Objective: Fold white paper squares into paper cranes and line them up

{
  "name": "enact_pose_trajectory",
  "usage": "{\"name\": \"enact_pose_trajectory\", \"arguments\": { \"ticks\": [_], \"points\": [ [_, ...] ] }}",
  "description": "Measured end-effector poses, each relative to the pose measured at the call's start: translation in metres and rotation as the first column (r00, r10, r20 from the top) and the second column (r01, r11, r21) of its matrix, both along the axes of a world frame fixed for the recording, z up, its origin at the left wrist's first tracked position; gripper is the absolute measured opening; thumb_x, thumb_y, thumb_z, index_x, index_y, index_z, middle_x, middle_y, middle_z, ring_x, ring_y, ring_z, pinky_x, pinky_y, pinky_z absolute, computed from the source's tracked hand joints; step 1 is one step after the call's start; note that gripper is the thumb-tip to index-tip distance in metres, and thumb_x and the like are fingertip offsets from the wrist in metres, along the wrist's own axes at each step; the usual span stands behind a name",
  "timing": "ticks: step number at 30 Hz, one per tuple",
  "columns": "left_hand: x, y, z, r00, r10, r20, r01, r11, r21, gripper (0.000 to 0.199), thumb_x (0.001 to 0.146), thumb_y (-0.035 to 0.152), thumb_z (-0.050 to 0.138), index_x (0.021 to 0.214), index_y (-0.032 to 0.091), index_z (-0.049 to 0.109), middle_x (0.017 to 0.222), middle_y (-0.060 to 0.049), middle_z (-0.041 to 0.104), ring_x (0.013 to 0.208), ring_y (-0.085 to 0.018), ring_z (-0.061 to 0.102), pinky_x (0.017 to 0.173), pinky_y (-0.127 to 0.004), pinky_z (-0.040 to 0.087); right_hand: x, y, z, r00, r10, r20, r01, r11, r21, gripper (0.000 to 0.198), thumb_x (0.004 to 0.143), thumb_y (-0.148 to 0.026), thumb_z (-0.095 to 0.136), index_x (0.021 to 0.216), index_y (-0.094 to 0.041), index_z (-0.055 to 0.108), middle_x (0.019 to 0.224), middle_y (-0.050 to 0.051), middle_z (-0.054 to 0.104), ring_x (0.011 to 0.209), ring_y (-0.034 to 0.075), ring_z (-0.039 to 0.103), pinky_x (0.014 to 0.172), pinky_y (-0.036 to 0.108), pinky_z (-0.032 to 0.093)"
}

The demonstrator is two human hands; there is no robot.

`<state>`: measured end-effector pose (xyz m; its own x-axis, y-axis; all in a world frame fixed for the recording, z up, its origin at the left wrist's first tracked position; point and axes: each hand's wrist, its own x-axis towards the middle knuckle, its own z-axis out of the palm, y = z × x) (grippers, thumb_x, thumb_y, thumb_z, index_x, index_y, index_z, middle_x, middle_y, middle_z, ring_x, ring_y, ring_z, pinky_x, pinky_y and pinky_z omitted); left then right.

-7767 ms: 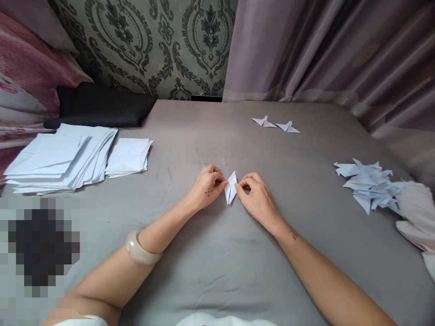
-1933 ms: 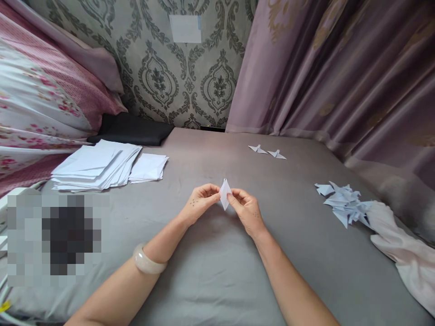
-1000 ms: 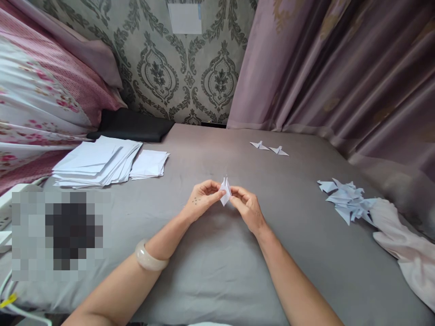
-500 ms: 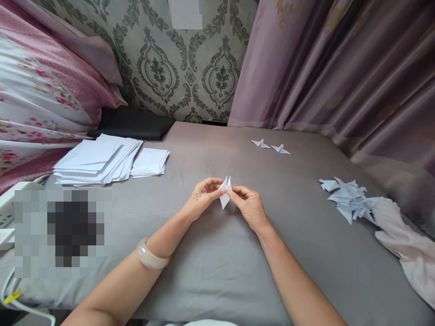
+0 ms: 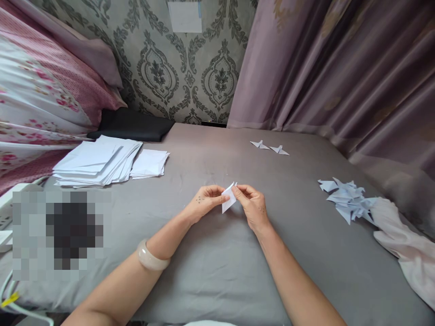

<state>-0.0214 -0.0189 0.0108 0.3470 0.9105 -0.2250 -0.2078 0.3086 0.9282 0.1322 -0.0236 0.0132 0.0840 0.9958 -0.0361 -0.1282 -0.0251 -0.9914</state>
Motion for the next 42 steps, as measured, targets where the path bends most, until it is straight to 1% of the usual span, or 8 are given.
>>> {"name": "enact_pose_trajectory", "arguments": {
  "ticks": [6, 11, 16, 25, 32, 36, 38, 42],
  "points": [
    [0.0046, -0.0018, 0.0041, 1.0, 0.024, -0.014, -0.024, 1.0, -0.002, 0.033, 0.062, 0.04, 0.081, 0.075, 0.013, 0.067, 0.069, 0.0, 0.065, 0.061, -0.01, 0.056, 0.061, -0.023, 0.042, 0.0006, -0.0001, -0.0012, 1.0, -0.024, 0.014, 0.023, 0.998, 0.05, 0.019, 0.07, -0.038, 0.074, 0.068, -0.02, 0.069, 0.067, -0.002, 0.066, 0.066, 0.013, 0.058, 0.066, 0.026, 0.045],
    [0.0028, -0.002, 0.001, 1.0, -0.012, -0.023, 0.013, 1.0, 0.011, 0.035, 0.063, 0.044, 0.079, 0.077, 0.013, 0.069, 0.069, -0.002, 0.067, 0.061, -0.012, 0.058, 0.061, -0.024, 0.042, 0.0011, -0.0015, 0.0056, 0.997, 0.08, -0.002, -0.08, 0.997, -0.011, 0.028, 0.068, -0.041, 0.074, 0.088, -0.022, 0.073, 0.084, 0.003, 0.072, 0.08, 0.018, 0.064, 0.077, 0.032, 0.049],
    [0.0036, -0.0022, -0.0042, 0.999, -0.037, -0.031, 0.039, 0.998, 0.057, 0.035, 0.066, 0.045, 0.078, 0.078, 0.013, 0.069, 0.069, -0.001, 0.066, 0.062, -0.011, 0.057, 0.062, -0.024, 0.042, -0.0011, -0.0024, 0.0056, 0.998, 0.062, 0.034, -0.062, 0.998, -0.002, 0.021, 0.069, -0.041, 0.073, 0.077, -0.022, 0.074, 0.087, 0.003, 0.072, 0.084, 0.019, 0.064, 0.079, 0.031, 0.048],
    [0.0081, -0.005, -0.0009, 0.99, 0.016, -0.138, 0.003, 0.99, 0.138, 0.035, 0.068, 0.046, 0.075, 0.07, 0.012, 0.07, 0.057, 0.002, 0.056, 0.053, -0.008, 0.046, 0.052, -0.021, 0.032, -0.0033, -0.0048, 0.0028, 1.0, -0.017, 0.0, 0.017, 0.995, 0.102, 0.015, 0.072, -0.033, 0.073, 0.062, -0.022, 0.071, 0.07, -0.001, 0.057, 0.071, 0.013, 0.054, 0.067, 0.026, 0.041],
    [0.007, -0.005, 0.0013, 0.997, -0.027, -0.067, 0.031, 0.998, 0.056, 0.032, 0.066, 0.044, 0.077, 0.07, 0.013, 0.069, 0.065, -0.002, 0.064, 0.061, -0.012, 0.055, 0.061, -0.024, 0.042, -0.0024, -0.0032, 0.0014, 0.999, 0.025, -0.033, -0.025, 1.0, -0.002, 0.024, 0.072, -0.041, 0.071, 0.06, -0.021, 0.07, 0.069, 0.0, 0.061, 0.069, 0.014, 0.054, 0.067, 0.028, 0.041],
    [0.007, -0.0051, 0.0027, 0.996, -0.051, -0.069, 0.053, 0.998, 0.034, 0.03, 0.064, 0.041, 0.079, 0.067, 0.013, 0.068, 0.066, -0.002, 0.065, 0.062, -0.013, 0.056, 0.063, -0.025, 0.042, -0.0014, -0.0001, -0.003, 0.999, -0.023, -0.04, 0.023, 1.0, -0.012, 0.028, 0.071, -0.045, 0.071, 0.058, -0.021, 0.069, 0.069, 0.001, 0.064, 0.073, 0.016, 0.058, 0.069, 0.029, 0.043],
    [0.007, -0.0046, 0.002, 0.997, -0.04, -0.062, 0.042, 0.999, 0.023, 0.029, 0.064, 0.04, 0.079, 0.066, 0.013, 0.067, 0.065, -0.002, 0.065, 0.061, -0.013, 0.056, 0.063, -0.025, 0.042, -0.0004, 0.0012, -0.0031, 0.999, -0.005, -0.042, 0.003, 0.999, -0.054, 0.03, 0.07, -0.049, 0.071, 0.064, -0.02, 0.072, 0.07, 0.002, 0.065, 0.073, 0.017, 0.059, 0.068, 0.029, 0.044],
    [0.0058, -0.0018, -0.0021, 0.997, 0.076, 0.011, -0.076, 0.997, -0.001, 0.027, 0.066, 0.037, 0.078, 0.067, 0.013, 0.067, 0.068, -0.003, 0.066, 0.065, -0.013, 0.058, 0.065, -0.025, 0.042, 0.0015, 0.0011, 0.0008, 0.986, 0.129, -0.103, -0.145, 0.974, -0.173, 0.048, 0.073, -0.062, 0.062, 0.085, -0.018, 0.075, 0.075, 0.006, 0.07, 0.072, 0.018, 0.062, 0.065, 0.029, 0.047]
  ]
}}
